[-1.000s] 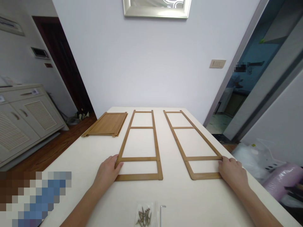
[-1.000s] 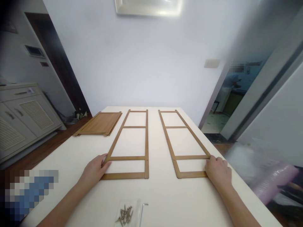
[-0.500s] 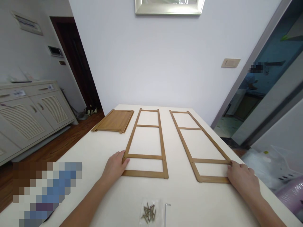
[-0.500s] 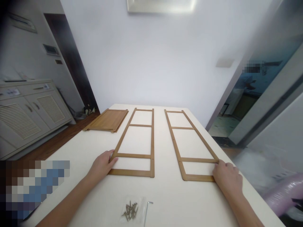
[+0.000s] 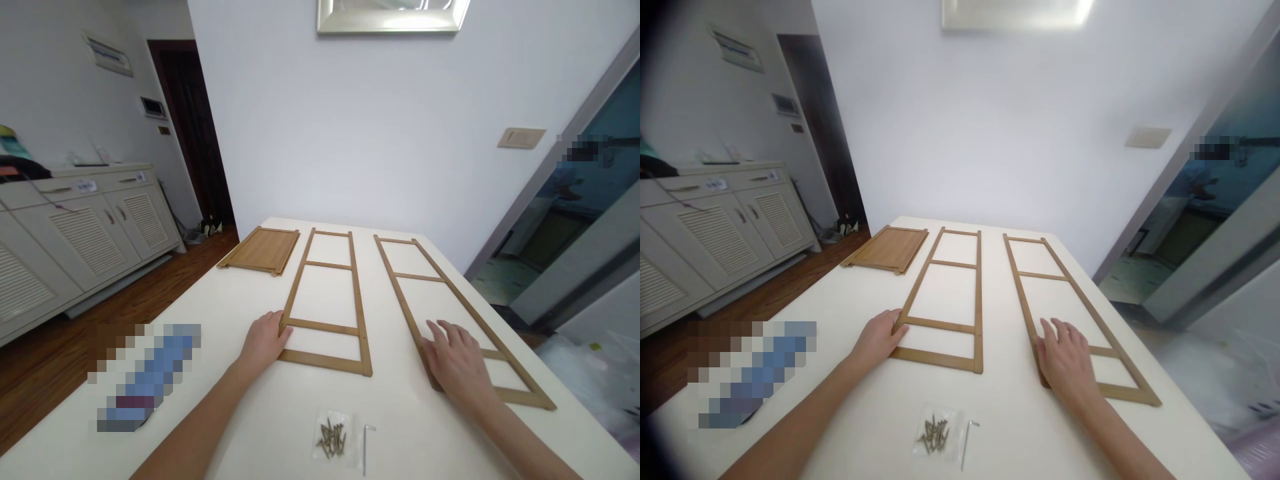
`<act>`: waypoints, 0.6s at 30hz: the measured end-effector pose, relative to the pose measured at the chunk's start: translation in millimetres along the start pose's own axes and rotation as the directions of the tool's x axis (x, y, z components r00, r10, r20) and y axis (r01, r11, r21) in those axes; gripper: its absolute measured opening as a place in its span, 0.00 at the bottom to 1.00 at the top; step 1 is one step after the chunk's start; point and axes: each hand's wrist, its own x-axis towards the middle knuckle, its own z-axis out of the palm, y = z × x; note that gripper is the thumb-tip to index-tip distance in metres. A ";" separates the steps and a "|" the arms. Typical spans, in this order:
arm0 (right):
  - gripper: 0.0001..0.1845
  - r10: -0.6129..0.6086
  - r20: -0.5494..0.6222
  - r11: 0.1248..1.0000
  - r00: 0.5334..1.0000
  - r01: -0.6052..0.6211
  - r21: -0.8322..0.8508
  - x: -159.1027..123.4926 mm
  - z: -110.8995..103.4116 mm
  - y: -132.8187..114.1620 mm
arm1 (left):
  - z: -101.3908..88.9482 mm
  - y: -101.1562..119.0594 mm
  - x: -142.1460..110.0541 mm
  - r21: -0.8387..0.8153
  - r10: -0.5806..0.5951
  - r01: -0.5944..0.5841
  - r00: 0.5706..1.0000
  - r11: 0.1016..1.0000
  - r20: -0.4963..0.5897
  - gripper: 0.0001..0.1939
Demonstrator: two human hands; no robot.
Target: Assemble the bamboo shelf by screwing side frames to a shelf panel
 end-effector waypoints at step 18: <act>0.20 -0.087 0.478 0.707 0.874 -0.284 0.648 233.4 40.8 -285.7 | -5.6 5.6 3.0 -0.030 -0.004 0.004 1.000 1.000 0.009 0.21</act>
